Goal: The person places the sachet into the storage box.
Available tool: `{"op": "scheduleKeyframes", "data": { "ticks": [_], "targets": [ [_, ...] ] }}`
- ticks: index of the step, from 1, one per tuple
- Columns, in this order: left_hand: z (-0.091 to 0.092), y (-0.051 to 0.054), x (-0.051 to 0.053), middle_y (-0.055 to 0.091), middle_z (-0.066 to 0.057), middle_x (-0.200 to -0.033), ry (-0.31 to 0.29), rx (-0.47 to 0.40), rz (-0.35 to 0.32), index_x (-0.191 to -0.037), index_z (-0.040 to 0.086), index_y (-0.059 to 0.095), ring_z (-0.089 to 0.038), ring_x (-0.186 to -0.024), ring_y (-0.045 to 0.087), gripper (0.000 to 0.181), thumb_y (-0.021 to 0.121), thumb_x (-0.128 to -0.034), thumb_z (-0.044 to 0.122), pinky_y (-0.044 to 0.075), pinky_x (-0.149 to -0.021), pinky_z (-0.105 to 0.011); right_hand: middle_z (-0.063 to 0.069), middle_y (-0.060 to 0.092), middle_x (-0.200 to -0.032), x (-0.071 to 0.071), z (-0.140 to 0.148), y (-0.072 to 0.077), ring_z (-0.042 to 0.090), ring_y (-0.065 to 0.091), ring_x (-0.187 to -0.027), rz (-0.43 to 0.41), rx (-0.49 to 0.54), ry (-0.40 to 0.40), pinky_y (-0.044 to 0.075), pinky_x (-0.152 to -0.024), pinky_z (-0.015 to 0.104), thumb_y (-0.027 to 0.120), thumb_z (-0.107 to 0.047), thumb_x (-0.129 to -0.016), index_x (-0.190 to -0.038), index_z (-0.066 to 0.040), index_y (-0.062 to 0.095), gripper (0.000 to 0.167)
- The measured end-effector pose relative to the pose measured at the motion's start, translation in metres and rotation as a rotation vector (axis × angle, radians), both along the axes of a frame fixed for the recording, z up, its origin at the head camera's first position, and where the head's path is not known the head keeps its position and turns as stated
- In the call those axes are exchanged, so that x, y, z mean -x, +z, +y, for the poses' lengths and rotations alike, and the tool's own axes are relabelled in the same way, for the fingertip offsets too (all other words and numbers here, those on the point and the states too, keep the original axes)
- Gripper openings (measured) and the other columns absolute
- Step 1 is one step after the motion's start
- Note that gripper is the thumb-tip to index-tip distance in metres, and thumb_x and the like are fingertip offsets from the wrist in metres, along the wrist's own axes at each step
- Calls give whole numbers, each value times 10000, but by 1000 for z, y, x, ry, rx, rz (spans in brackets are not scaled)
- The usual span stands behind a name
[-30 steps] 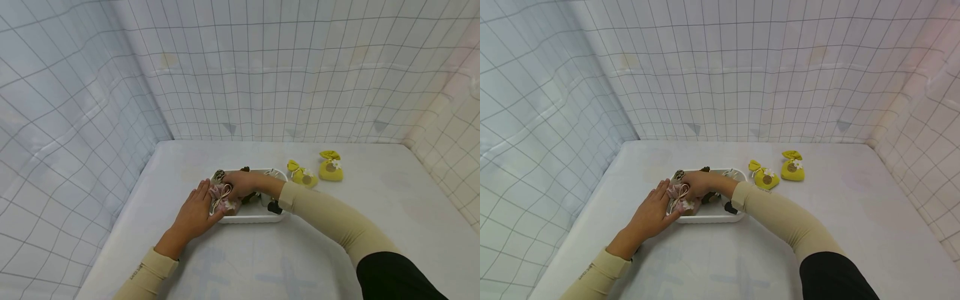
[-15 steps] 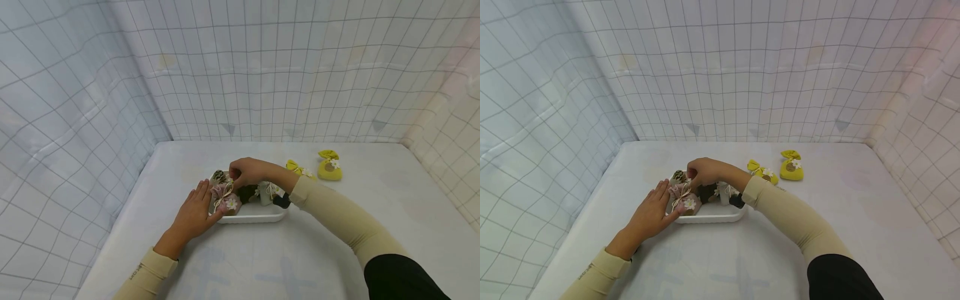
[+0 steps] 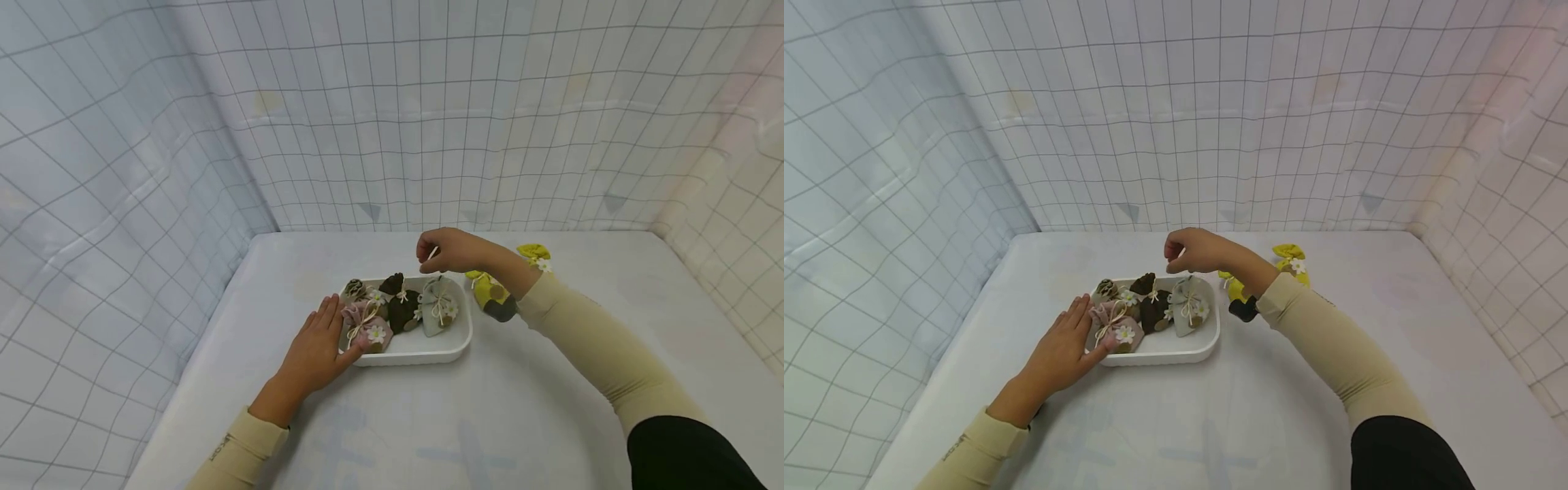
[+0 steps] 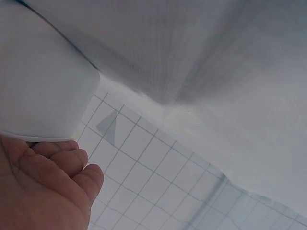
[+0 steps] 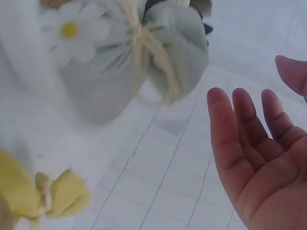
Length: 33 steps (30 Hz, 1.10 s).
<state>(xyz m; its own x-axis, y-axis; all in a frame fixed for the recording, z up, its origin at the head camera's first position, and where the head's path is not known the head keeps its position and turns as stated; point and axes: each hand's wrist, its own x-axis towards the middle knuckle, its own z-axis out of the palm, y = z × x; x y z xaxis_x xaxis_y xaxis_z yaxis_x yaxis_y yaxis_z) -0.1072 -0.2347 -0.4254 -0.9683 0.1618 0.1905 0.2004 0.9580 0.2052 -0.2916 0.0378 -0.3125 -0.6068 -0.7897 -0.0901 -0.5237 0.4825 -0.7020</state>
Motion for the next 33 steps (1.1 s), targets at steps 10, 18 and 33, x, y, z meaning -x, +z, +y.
{"op": "scheduleKeyframes", "data": {
  "ticks": [10, 18, 33],
  "targets": [
    [-1, -1, 1, 208, -226, -1604, 2, 16, 2, -1534, -81, 234, -358, -1491, 158, 940, 463, -967, 632, 213, -1167, -535, 105, 621, -1093, 13, 66, -2, 284, 635, -1006, -72, 29, -194, 537, -870, 423, 679, -152, -941, -1070, -44, 592, 190],
    [0, 3, 0, 202, -232, -1603, 1, 23, -13, -1528, -90, 243, -368, -1487, 165, 951, 466, -962, 641, 213, -1167, -536, 140, 588, -1106, 30, 118, -13, 322, 579, -1036, -125, 20, -313, 518, -924, 477, 648, -160, -960, -1098, -9, 559, 223],
    [-2, 0, 1, 186, -224, -1611, 0, 26, -27, -1535, -81, 230, -358, -1493, 147, 946, 436, -970, 649, 202, -1170, -536, 187, 615, -1105, 53, 185, -31, 298, 603, -1013, -165, -79, -486, 528, -855, 423, 602, -186, -991, -1151, 46, 525, 293]
  ]
}}
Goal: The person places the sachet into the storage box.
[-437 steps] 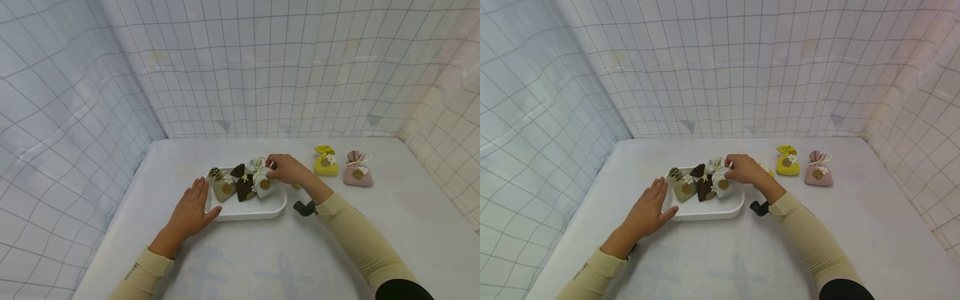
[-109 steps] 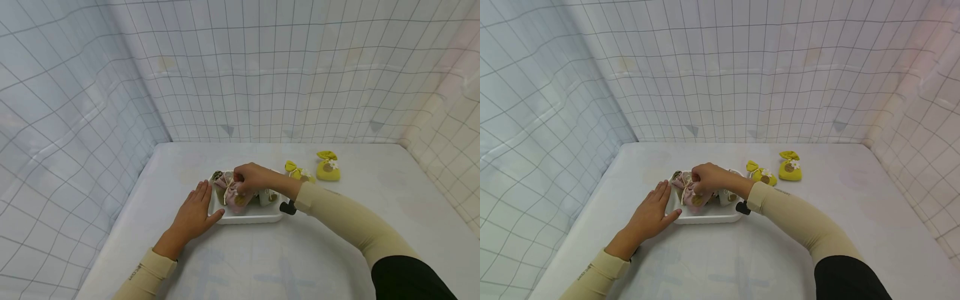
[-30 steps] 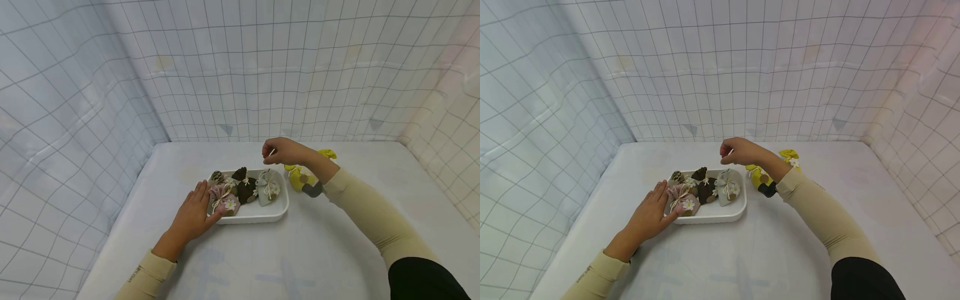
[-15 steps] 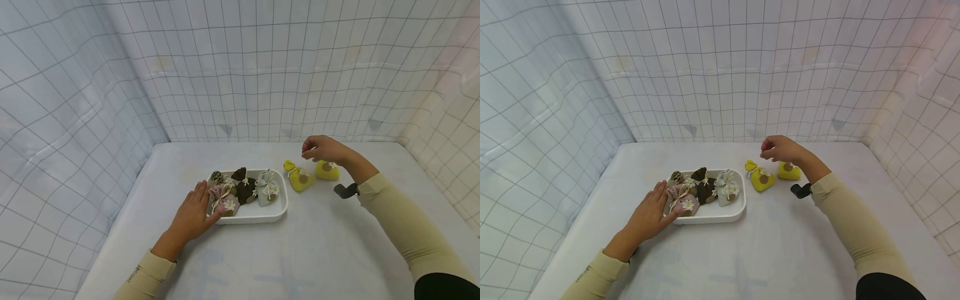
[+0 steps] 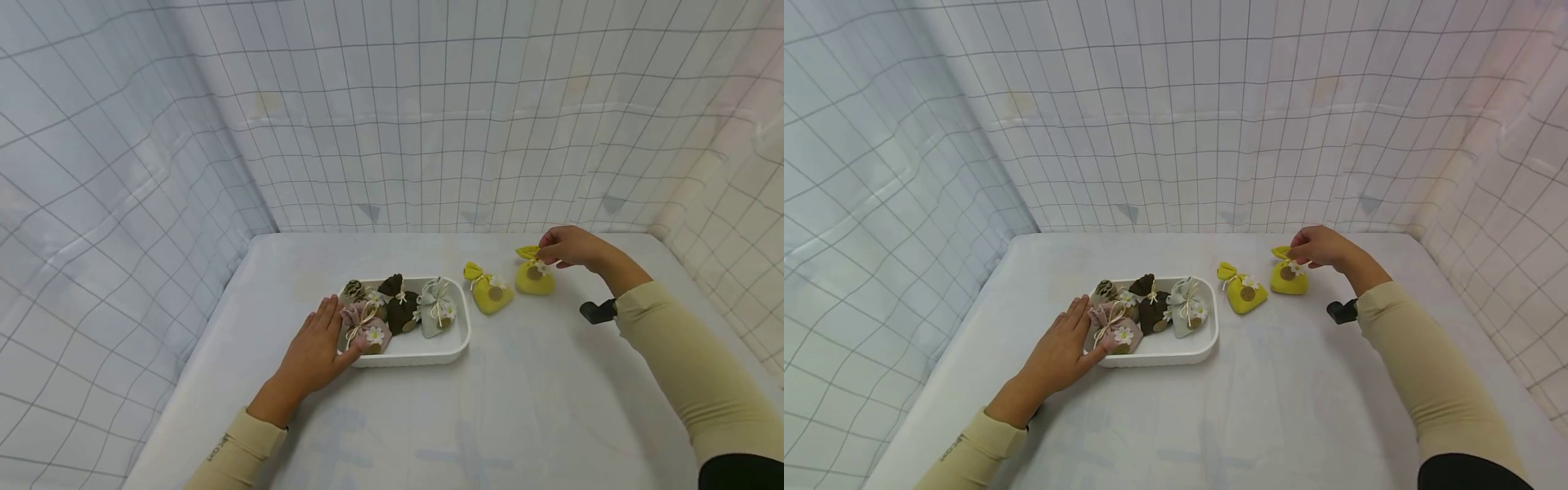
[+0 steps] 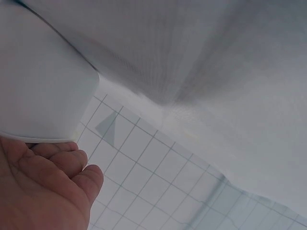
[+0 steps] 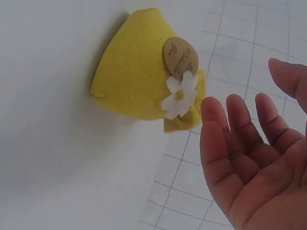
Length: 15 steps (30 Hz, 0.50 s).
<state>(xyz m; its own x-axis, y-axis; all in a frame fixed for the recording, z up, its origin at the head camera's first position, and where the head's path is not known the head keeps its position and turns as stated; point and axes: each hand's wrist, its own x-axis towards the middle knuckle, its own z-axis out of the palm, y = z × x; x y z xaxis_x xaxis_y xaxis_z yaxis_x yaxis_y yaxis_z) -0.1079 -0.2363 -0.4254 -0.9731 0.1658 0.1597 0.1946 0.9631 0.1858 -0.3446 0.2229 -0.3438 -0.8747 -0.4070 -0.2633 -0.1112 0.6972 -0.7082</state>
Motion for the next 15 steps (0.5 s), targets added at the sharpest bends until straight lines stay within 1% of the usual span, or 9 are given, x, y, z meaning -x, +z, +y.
{"op": "scheduleKeyframes", "data": {
  "ticks": [8, 15],
  "targets": [
    [0, -1, -1, 197, -234, -1604, -9, 4, 16, -1529, -92, 233, -359, -1491, 150, 946, 470, -965, 629, 215, -1165, -540, 211, 590, -1126, 2, 10, -10, 296, 594, -974, -14, -56, -42, 531, -809, 383, 614, -206, -986, -1137, 55, 519, 315],
    [0, -1, -1, 192, -231, -1606, -12, -3, 19, -1532, -90, 223, -354, -1493, 140, 941, 471, -968, 620, 208, -1168, -538, 223, 560, -1181, 5, 15, -22, 322, 574, -1016, -83, -80, -98, 523, -842, 406, 611, -242, -982, -1158, 53, 494, 362]
  ]
}}
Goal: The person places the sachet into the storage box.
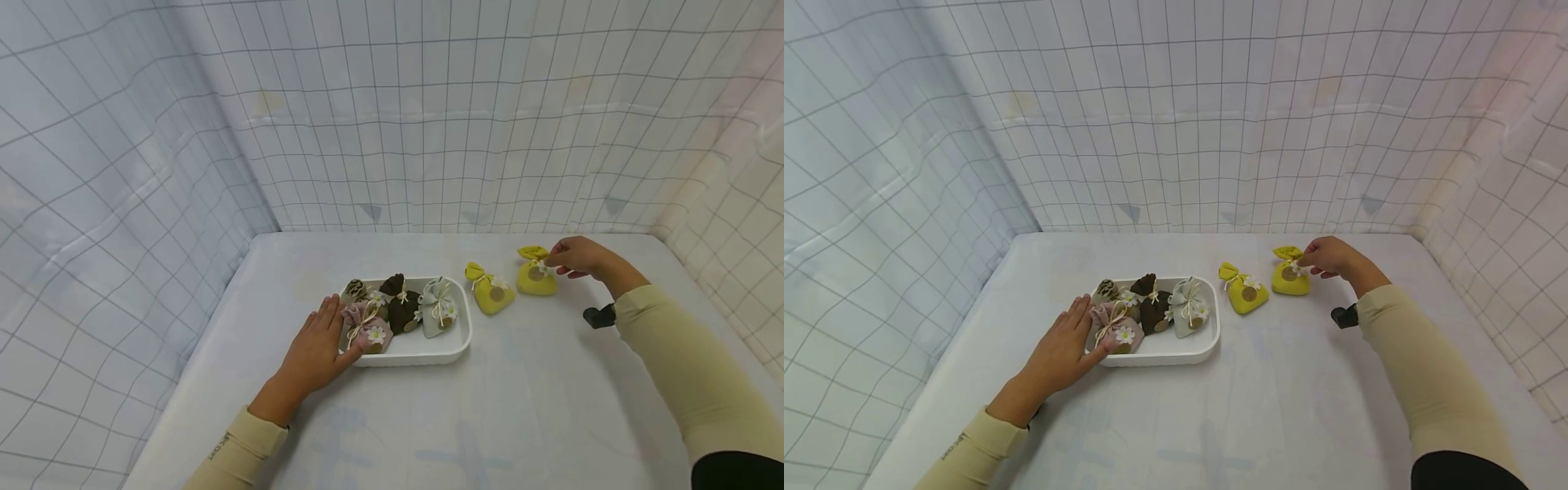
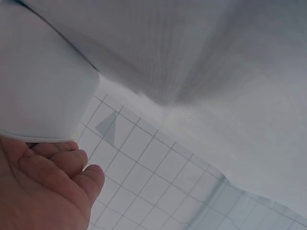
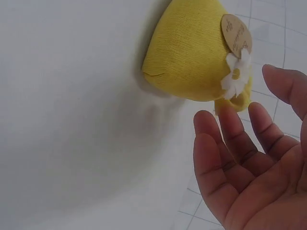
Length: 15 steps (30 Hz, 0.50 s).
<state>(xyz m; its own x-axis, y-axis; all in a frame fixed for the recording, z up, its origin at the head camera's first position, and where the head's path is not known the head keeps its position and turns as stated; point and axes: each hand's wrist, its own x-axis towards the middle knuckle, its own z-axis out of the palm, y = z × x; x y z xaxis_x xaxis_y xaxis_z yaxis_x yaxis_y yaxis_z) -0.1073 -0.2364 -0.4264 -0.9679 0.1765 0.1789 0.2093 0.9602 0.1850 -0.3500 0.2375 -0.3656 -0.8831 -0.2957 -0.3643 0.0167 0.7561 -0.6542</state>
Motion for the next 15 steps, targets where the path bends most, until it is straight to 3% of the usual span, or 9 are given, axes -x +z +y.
{"op": "scheduleKeyframes", "data": {
  "ticks": [15],
  "targets": [
    [1, 0, 0, 181, -218, -1612, 7, -6, -2, -1541, -77, 209, -343, -1495, 137, 948, 466, -965, 631, 201, -1170, -536, 180, 545, -1169, 9, 1, -21, 290, 585, -1001, -78, 31, -57, 537, -797, 348, 632, -257, -976, -1216, 54, 477, 422]
  ]
}}
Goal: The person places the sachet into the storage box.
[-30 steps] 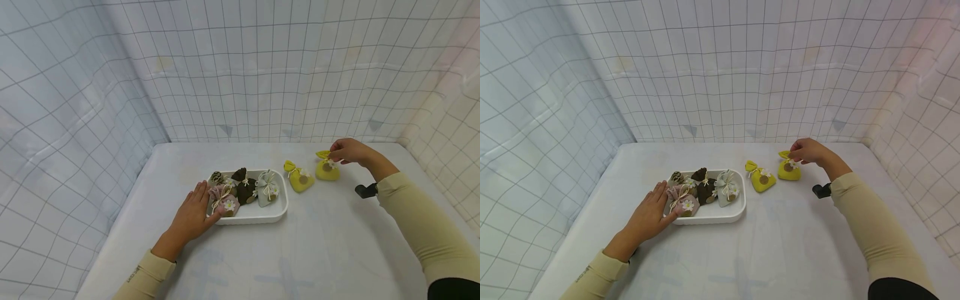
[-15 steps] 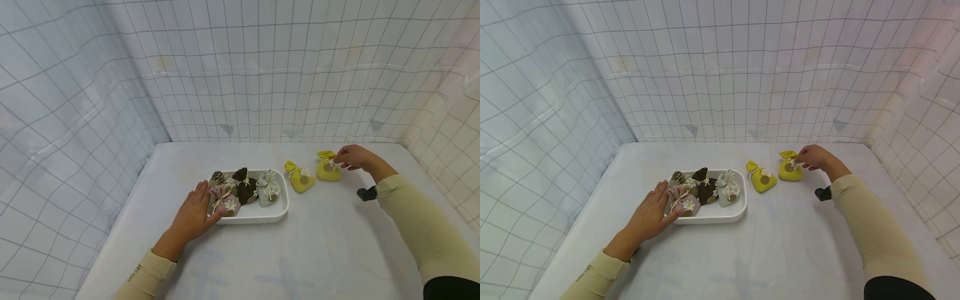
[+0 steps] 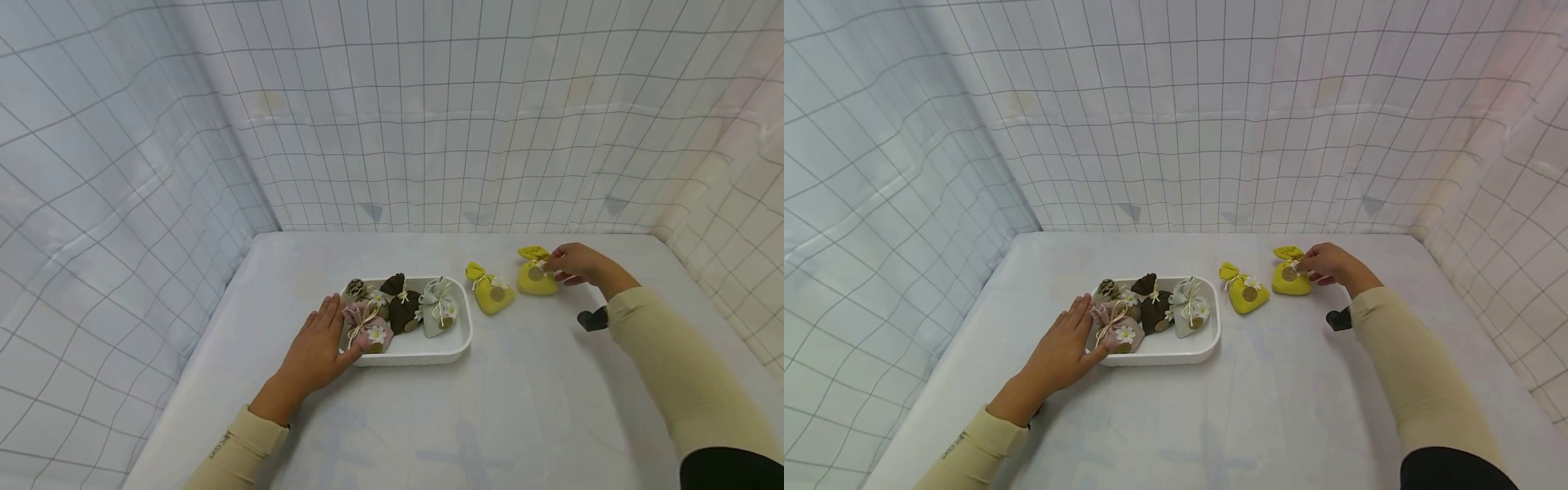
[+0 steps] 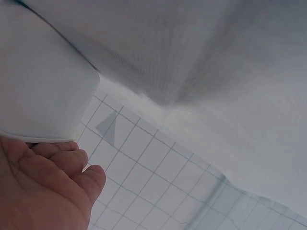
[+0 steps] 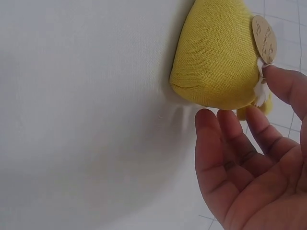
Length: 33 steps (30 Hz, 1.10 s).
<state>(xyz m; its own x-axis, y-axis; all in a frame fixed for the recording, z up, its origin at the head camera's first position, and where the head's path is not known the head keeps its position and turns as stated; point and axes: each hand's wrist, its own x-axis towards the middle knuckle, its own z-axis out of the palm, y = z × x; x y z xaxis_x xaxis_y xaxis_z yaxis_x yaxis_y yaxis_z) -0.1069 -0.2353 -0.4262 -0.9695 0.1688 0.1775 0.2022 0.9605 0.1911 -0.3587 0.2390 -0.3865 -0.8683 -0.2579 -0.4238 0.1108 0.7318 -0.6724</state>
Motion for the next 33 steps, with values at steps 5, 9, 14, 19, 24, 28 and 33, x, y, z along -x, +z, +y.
{"op": "scheduleKeyframes", "data": {
  "ticks": [5, 9, 14, 19, 24, 28, 33],
  "targets": [
    [0, 1, 0, 176, -213, -1615, 3, -4, -7, -1543, -71, 210, -339, -1497, 129, 944, 461, -966, 633, 188, -1175, -530, 189, 526, -1193, -1, -2, -1, 304, 566, -1036, -19, 5, 1, 541, -830, 369, 618, -276, -982, -1250, 68, 474, 459],
    [0, 1, 1, 178, -210, -1616, 5, -3, -8, -1542, -68, 218, -338, -1497, 130, 941, 464, -965, 633, 184, -1176, -530, 214, 500, -1253, -2, -3, -1, 336, 550, -1089, -46, 16, -6, 538, -866, 394, 611, -296, -983, -1277, 74, 463, 495],
    [0, 1, 1, 182, -215, -1613, 4, 0, -10, -1538, -75, 223, -344, -1495, 136, 939, 470, -965, 627, 190, -1174, -533, 207, 494, -1273, -2, -4, -2, 335, 547, -1089, -83, 31, -36, 542, -849, 380, 610, -309, -980, -1313, 67, 456, 525],
    [0, 1, 1, 183, -222, -1611, 6, 6, -13, -1535, -82, 226, -348, -1494, 141, 940, 472, -966, 624, 194, -1172, -538, 209, 478, -1275, -4, -5, -3, 343, 533, -1103, -99, 52, -23, 540, -865, 390, 590, -302, -992, -1335, 80, 427, 539],
    [0, 1, 1, 186, -222, -1612, 11, 5, -10, -1537, -80, 223, -345, -1495, 137, 947, 468, -963, 633, 198, -1169, -542, 225, 447, -1312, -5, -7, -3, 345, 528, -1100, -110, 78, -23, 538, -869, 396, 577, -273, -995, -1320, 75, 421, 501],
    [0, 1, 1, 188, -220, -1611, 11, 1, -4, -1535, -80, 227, -343, -1496, 137, 946, 470, -963, 633, 198, -1169, -543, 219, 461, -1279, -7, -9, -2, 338, 532, -1081, -104, 76, -20, 538, -869, 398, 556, -259, -998, -1315, 79, 422, 482],
    [1, 0, 0, 186, -213, -1613, 12, -13, -3, -1537, -76, 229, -342, -1495, 139, 943, 469, -964, 633, 190, -1172, -540, 197, 474, -1214, -8, -8, -4, 326, 539, -1055, -104, 82, -18, 534, -885, 416, 549, -248, -995, -1269, 74, 432, 439]
  ]
}}
